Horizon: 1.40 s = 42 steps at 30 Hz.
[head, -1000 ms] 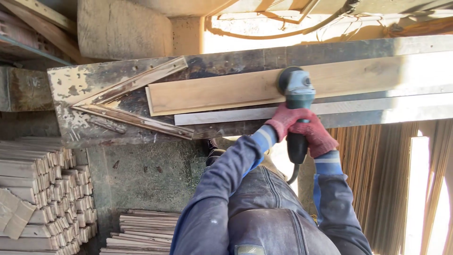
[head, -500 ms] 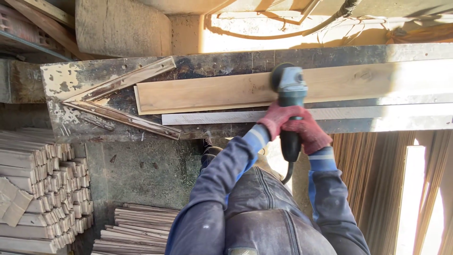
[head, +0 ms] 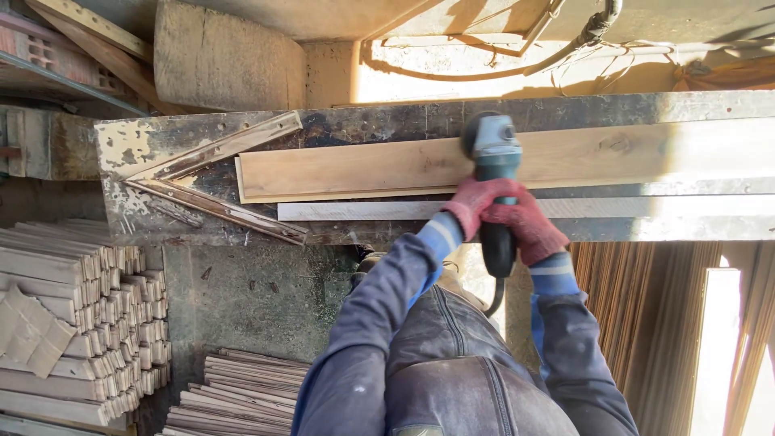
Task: Smoothing the surface of a wooden plank using an angle grinder with a sanding disc.
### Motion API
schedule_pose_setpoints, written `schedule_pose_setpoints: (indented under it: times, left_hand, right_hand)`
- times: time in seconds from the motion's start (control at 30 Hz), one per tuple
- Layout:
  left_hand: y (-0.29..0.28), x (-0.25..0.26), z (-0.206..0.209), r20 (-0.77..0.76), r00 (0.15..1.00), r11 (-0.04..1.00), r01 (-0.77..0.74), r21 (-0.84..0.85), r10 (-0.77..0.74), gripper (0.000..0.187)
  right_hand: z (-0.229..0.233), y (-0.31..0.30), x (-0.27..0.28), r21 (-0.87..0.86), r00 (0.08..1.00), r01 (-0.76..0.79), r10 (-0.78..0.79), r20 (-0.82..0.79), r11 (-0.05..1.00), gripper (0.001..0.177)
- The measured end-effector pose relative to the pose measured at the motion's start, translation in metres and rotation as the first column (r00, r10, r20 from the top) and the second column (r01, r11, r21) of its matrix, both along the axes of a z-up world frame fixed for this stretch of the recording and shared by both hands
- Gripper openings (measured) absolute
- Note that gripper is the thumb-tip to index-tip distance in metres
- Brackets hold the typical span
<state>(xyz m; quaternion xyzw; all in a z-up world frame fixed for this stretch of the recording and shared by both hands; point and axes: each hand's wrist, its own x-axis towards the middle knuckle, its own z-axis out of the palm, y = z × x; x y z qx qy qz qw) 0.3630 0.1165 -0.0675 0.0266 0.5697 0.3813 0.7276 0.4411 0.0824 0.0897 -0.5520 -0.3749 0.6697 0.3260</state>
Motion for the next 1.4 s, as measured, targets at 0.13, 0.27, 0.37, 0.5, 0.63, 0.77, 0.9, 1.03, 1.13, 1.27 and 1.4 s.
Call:
schedule_pose_setpoints:
  times: [0.13,0.27,0.37,0.5,0.63,0.77,0.9,1.03,1.13,1.27,1.4]
  left_hand:
    - [0.001,0.036,0.075,0.003,0.999,0.991,0.043,0.130,-0.044,0.064]
    - [0.002,0.038,0.072,-0.189,0.945,0.962,0.273,0.007,-0.267,0.053]
    - [-0.001,0.005,0.072,-0.142,0.974,0.984,0.179,-0.017,-0.179,0.058]
    - [-0.014,-0.049,-0.001,0.002,0.997,0.996,-0.079,-0.028,0.079,0.068]
    - [-0.027,-0.104,0.037,-0.066,0.988,0.989,-0.143,-0.033,0.140,0.069]
    - [-0.030,-0.110,0.064,-0.160,0.978,0.987,-0.147,-0.069,0.135,0.076]
    - [-0.016,-0.066,0.038,-0.085,0.996,1.000,-0.030,-0.002,0.029,0.069]
    - [0.000,0.001,0.042,-0.008,0.995,0.994,0.102,0.043,-0.102,0.063]
    - [-0.002,0.034,0.049,-0.021,0.950,0.815,0.278,0.509,-0.311,0.043]
    - [0.002,0.049,0.074,-0.152,0.938,0.933,0.333,0.136,-0.312,0.064]
    - [-0.001,0.019,0.054,-0.191,0.942,0.959,0.282,0.002,-0.276,0.062]
  right_hand:
    - [-0.003,-0.007,0.035,-0.072,0.989,0.145,-0.143,0.036,0.987,0.025]
    - [-0.011,-0.005,0.029,-0.127,0.975,0.224,-0.223,0.026,0.966,0.032]
    - [-0.006,-0.005,0.004,-0.110,0.987,0.158,-0.161,-0.014,0.981,0.032]
    - [-0.017,-0.003,-0.035,-0.043,0.997,-0.045,0.042,-0.065,0.998,0.034]
    - [-0.026,0.004,-0.073,-0.118,0.989,-0.131,0.121,-0.089,0.984,0.043]
    - [-0.009,0.007,-0.083,-0.189,0.988,-0.143,0.128,-0.090,0.972,0.046]
    - [0.005,0.002,-0.052,-0.130,1.000,-0.018,0.015,-0.024,0.991,0.036]
    - [-0.020,0.002,0.012,-0.064,0.996,0.080,-0.077,0.049,0.995,0.032]
    - [-0.015,0.002,0.039,-0.175,0.950,0.312,-0.307,0.057,0.934,0.039]
    - [-0.016,-0.009,0.048,-0.142,0.943,0.325,-0.331,-0.025,0.935,0.035]
    - [-0.041,-0.007,0.030,-0.048,0.980,0.174,-0.178,-0.085,0.984,0.030]
